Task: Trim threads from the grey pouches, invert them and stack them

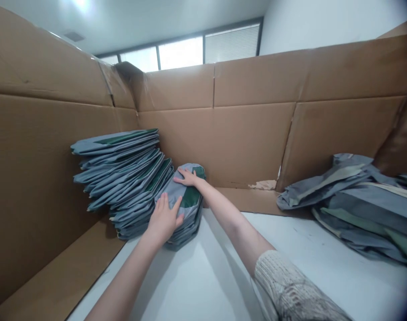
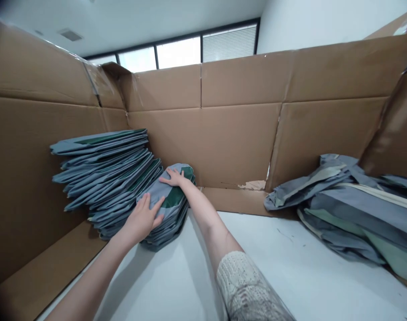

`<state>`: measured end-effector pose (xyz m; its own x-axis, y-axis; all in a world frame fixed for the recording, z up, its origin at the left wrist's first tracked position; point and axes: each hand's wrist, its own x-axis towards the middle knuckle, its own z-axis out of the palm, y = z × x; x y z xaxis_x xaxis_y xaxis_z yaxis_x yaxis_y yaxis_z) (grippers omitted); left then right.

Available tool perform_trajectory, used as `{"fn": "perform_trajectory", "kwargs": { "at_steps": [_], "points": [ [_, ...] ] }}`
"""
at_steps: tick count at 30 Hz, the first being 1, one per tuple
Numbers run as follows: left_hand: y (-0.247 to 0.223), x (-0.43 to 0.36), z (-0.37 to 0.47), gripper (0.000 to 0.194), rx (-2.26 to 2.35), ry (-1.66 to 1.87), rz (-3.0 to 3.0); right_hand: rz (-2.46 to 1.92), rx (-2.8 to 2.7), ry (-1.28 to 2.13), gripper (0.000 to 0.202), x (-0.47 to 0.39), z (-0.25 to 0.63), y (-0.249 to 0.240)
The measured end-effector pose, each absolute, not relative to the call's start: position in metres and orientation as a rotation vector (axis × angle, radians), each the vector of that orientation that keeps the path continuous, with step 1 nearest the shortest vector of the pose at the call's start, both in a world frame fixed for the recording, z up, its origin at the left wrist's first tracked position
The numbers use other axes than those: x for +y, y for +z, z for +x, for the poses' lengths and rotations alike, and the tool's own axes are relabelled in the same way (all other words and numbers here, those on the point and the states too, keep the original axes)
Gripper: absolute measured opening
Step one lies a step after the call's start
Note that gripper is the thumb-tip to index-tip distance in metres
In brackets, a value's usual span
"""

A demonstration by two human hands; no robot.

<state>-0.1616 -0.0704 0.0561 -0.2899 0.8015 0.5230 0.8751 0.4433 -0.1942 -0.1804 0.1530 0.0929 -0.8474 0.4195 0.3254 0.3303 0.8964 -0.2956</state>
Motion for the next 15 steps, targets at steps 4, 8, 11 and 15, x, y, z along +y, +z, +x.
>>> {"fn": "perform_trajectory", "kwargs": {
  "at_steps": [4,8,11,15],
  "points": [
    [0.052,-0.072,-0.171,0.049,-2.132,-0.176,-1.433,-0.694,-2.513,0.313,0.065,0.168,-0.157,0.096],
    [0.059,-0.073,-0.175,0.042,-2.052,-0.173,-1.502,-0.755,-2.374,0.315,0.048,0.164,-0.120,0.100],
    [0.069,-0.070,-0.169,0.036,-1.983,-0.209,-1.549,-0.786,-2.279,0.206,0.043,0.159,-0.068,0.118],
    [0.081,-0.062,-0.154,0.043,-1.856,-0.375,-1.520,-0.884,-2.207,-0.056,0.042,0.165,0.048,0.143]
  ]
}}
